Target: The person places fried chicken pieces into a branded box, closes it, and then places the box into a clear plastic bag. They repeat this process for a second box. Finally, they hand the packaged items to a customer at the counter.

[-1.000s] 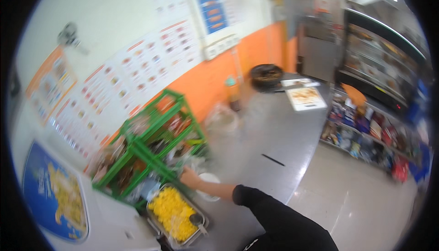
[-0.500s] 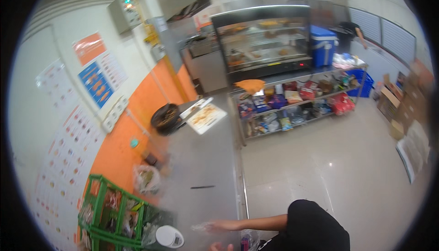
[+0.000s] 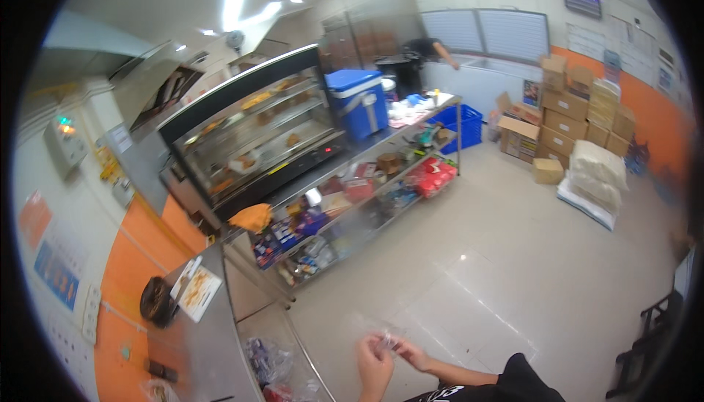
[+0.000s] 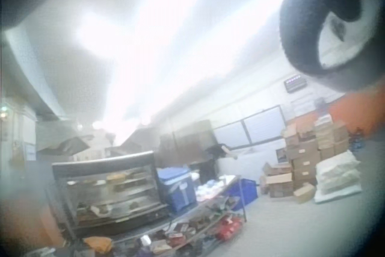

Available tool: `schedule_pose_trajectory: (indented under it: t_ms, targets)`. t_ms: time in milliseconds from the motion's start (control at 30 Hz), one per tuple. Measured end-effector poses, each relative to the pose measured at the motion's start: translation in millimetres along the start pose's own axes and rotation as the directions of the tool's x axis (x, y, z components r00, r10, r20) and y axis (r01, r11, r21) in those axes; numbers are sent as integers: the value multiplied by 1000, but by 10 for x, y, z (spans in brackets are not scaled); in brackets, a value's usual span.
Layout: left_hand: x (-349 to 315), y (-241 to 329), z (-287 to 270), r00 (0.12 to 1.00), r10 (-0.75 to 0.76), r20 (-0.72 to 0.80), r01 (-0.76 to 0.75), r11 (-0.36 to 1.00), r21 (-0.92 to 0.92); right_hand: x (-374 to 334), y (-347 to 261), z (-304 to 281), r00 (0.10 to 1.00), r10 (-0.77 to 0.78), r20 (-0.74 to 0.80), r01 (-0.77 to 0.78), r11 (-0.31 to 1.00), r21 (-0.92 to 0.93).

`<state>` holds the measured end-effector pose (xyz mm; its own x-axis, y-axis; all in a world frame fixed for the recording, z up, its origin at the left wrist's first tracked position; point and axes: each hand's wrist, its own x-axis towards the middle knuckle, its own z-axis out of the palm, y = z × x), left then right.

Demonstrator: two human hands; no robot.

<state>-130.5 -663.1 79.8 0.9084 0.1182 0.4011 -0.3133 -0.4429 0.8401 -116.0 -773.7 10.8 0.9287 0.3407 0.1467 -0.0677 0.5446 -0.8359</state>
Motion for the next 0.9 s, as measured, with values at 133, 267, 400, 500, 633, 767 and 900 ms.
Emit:
schedule_pose_trajectory:
  t_ms: [133,267,400,500,633,767,900]
  targets:
    - [360,269,1091,956,35,291,25,980,-199,-91,-618,-1088,947,149,-285,-200,967,-159]
    - [557,307,1782,911,102,401,-92,995,-45,-34,-1096,-1624,852,282,-441,-282,957,69]
    - [860,209,2305,941,65,332,-71,997,5,441,-1282,-2087,876,391,-282,-236,858,455]
    - [1247,59,2557,909,-141,392,123,990,71,954,-1241,-2458,837,419,-352,-195,829,524]
    - [2085,-199,3045,902,-132,410,151,988,-14,1850,-1272,-3127,801,518,-300,-241,738,630]
    - [3156,-427,3645,817,-152,556,318,923,-216,2871,-1541,-3823,770,518,-374,-267,793,548]
    - [4113,-642,4314,730,-96,676,296,936,-188,3713,-1923,-4470,770,315,-554,-185,943,277]
